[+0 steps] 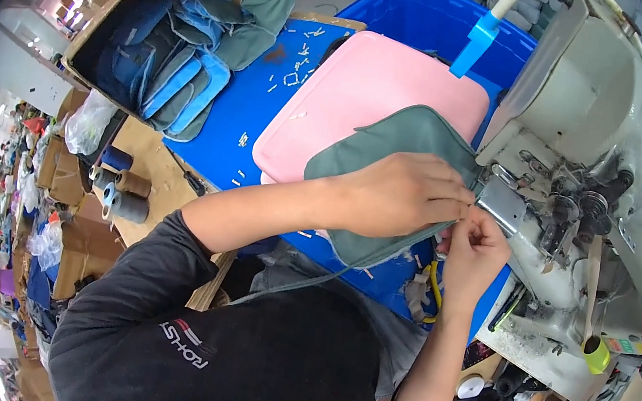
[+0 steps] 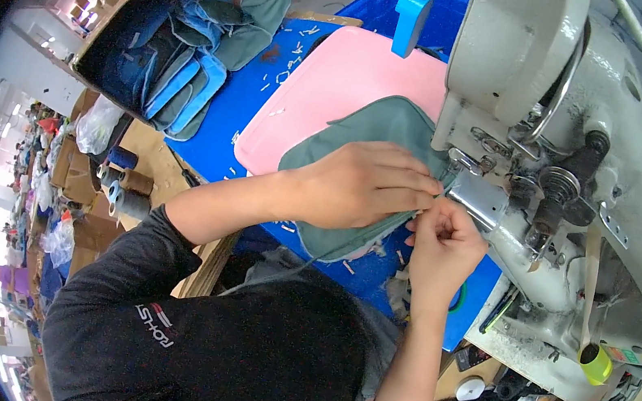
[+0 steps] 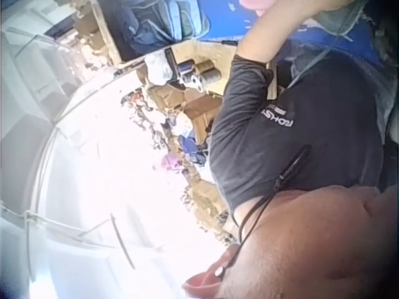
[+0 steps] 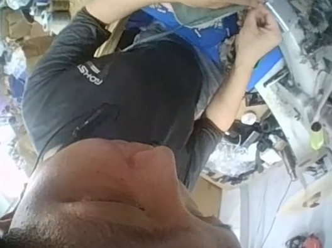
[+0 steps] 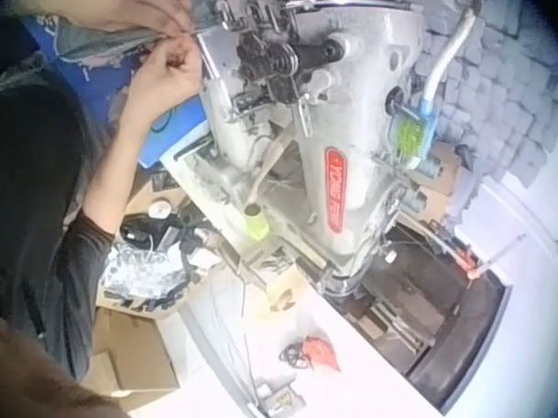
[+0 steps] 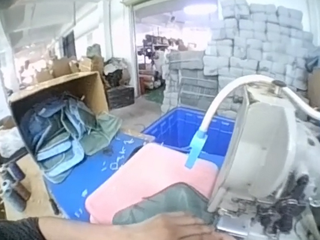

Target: Sewing a leather pocket onto a bag using an industrial sewing machine.

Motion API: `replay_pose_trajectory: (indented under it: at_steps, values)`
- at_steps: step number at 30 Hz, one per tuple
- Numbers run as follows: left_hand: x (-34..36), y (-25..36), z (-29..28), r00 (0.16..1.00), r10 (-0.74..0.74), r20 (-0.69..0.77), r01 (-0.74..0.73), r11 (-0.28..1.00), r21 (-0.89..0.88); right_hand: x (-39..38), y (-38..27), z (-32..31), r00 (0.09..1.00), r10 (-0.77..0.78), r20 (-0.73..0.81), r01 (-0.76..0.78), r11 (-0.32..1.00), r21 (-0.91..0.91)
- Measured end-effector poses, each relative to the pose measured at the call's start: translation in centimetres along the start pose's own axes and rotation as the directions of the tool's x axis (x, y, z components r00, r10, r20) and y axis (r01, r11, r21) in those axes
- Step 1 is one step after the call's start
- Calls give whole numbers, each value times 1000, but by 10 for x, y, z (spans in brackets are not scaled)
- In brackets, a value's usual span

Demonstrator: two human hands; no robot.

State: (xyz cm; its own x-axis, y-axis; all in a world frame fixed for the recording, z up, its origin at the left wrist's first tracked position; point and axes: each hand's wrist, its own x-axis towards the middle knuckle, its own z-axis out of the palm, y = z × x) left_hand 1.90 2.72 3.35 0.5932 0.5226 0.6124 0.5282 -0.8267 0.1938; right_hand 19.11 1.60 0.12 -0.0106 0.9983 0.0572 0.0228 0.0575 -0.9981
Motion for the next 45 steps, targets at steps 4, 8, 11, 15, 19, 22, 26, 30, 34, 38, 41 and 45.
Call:
replay_pose_trajectory:
  at_steps: [4,8,11,15,19,22,26,30,34,38,41,45]
  values:
    - [0,0,0,994,-107,8,108,987,-119,-3,4,0,1000,1,-8,-1,1000,27]
    - [2,-2,2,977,-211,18,209,943,-260,-6,7,3,1000,-5,-4,5,999,-37]
    - [2,-3,2,981,-190,37,193,953,-234,-7,14,2,999,-24,26,23,1000,11]
    - [-2,5,7,993,-116,-9,114,987,-115,-6,10,-2,998,-58,-18,58,998,13]
    - [-4,14,7,991,-122,-46,118,990,-81,-4,7,-2,998,-51,-29,52,999,9]
    - [-5,16,6,988,-138,-68,131,987,-93,-4,6,-4,998,-38,-55,36,999,-29]
    - [-6,20,7,980,-190,-63,179,973,-149,-11,10,-6,998,-59,-24,60,998,24]
    - [-12,23,1,965,-260,-29,248,944,-218,-28,4,1,994,-112,-11,113,991,73]
    - [-16,29,5,980,-184,-82,170,975,-146,-38,10,5,998,-66,-25,69,988,135]
    - [-11,34,4,990,-114,-85,108,992,-63,-32,8,9,996,-62,-58,73,971,227]
    - [-10,35,3,990,-112,-89,106,992,-74,-27,3,11,997,-53,-55,65,969,240]
    - [-9,35,2,991,-122,-64,117,990,-73,-22,3,9,998,-21,-56,35,965,262]
